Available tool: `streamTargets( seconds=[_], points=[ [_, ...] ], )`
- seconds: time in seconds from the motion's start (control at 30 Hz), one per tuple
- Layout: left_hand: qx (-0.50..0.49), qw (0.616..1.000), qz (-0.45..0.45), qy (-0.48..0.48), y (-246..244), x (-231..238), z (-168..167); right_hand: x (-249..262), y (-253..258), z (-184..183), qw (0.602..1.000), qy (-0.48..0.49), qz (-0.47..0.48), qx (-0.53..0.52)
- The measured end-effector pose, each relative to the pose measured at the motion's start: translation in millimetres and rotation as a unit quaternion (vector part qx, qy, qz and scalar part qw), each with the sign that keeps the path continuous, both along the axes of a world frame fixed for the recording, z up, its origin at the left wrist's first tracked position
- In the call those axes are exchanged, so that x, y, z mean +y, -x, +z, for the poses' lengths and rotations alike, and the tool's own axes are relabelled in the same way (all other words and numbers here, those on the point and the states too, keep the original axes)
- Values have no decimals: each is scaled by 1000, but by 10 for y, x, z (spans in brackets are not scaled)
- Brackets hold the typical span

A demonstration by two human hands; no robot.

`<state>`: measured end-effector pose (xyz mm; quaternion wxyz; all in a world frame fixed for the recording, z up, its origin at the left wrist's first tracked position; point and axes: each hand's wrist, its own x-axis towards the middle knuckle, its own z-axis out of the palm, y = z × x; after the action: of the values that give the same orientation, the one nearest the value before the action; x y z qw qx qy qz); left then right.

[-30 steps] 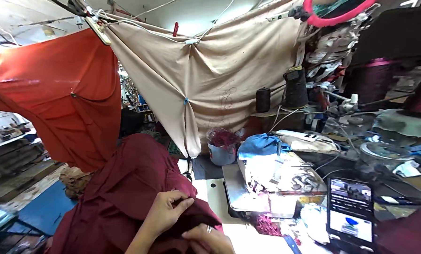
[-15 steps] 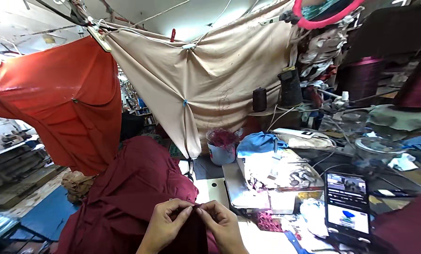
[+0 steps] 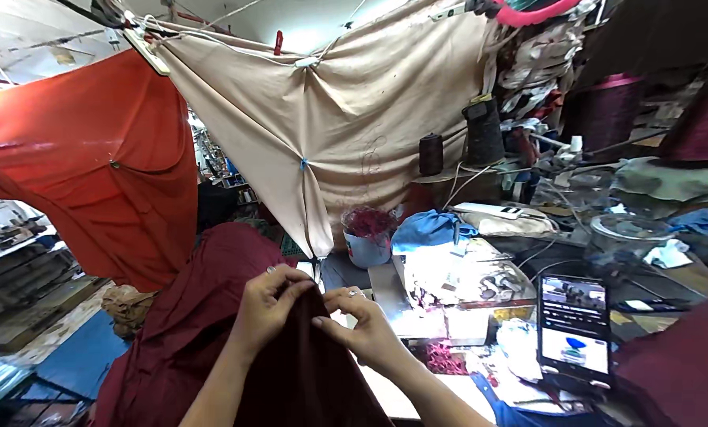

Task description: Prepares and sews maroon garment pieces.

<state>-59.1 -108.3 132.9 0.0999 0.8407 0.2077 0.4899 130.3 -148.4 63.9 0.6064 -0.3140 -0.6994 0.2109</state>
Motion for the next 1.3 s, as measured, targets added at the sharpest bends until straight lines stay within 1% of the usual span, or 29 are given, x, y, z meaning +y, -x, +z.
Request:
streamTargets(
  seconds=[0.03, 0.1, 0.17, 0.23, 0.27, 0.3, 0.33, 0.37, 0.4, 0.43, 0.47, 0.5, 0.6, 0.67, 0.73, 0.8, 0.87, 0.93, 1.0, 1.07, 1.17, 1.23, 1.3],
  points=[
    [-11, 1000, -14, 5, 20, 39, 98, -7, -30, -8, 1000, 13, 9, -14],
    [-28, 999, -34, 13, 71, 108, 247, -58, -70, -149, 998, 46, 17, -46],
    [-42, 998, -43, 26, 130, 156, 331, -132, -98, -386, 993, 88, 23, -72],
    [-52, 997, -45, 32, 193, 187, 348, -186, -134, -677, 992, 104, 40, -58],
    [-57, 997, -48, 35, 225, 206, 330, -206, -169, -799, 991, 108, 73, -34],
    [-60, 996, -53, 39, 251, 227, 292, -234, -217, -873, 983, 124, 138, -3],
    [-58, 996, -60, 43, 265, 248, 243, -260, -270, -889, 965, 146, 218, 14],
    [-47, 995, -70, 47, 265, 261, 191, -282, -307, -857, 944, 163, 285, 4],
    [-28, 995, -83, 55, 250, 259, 141, -286, -314, -798, 934, 159, 319, -30],
    [-5, 993, -101, 64, 215, 242, 94, -274, -294, -718, 936, 135, 319, -67],
    [19, 990, -121, 74, 162, 203, 50, -254, -256, -609, 945, 100, 297, -90],
    [42, 986, -142, 80, 105, 158, 15, -228, -213, -471, 957, 73, 268, -89],
    [66, 979, -173, 83, -12, 49, 5, -102, -115, -53, 977, 31, 209, -8],
    [47, 984, -157, 70, 1, 14, 58, -77, -94, 54, 984, 15, 175, 14],
    [14, 989, -135, 53, 67, 9, 113, -123, -108, -69, 991, 1, 136, -10],
    [-15, 993, -112, 36, 139, 21, 149, -216, -144, -366, 994, 17, 95, -47],
    [-31, 994, -99, 26, 206, 47, 155, -312, -189, -726, 992, 74, 68, -72],
    [-36, 995, -92, 24, 253, 64, 141, -392, -219, -1039, 987, 135, 50, -72],
    [-40, 996, -73, 26, 268, 46, 126, -453, -228, -1220, 986, 157, 23, -54],
    [-45, 998, -41, 29, 265, -7, 110, -506, -234, -1266, 984, 174, 0, -30],
    [-48, 998, 44, 24, 210, -197, 106, -541, -265, -1244, 981, 192, -28, 0],
    [-47, 991, 124, 6, 121, -358, 95, -531, -303, -1225, 979, 205, -21, 1],
    [-61, 984, 168, 6, 13, -491, 42, -557, -336, -1199, 972, 232, 2, -15]
  ],
)
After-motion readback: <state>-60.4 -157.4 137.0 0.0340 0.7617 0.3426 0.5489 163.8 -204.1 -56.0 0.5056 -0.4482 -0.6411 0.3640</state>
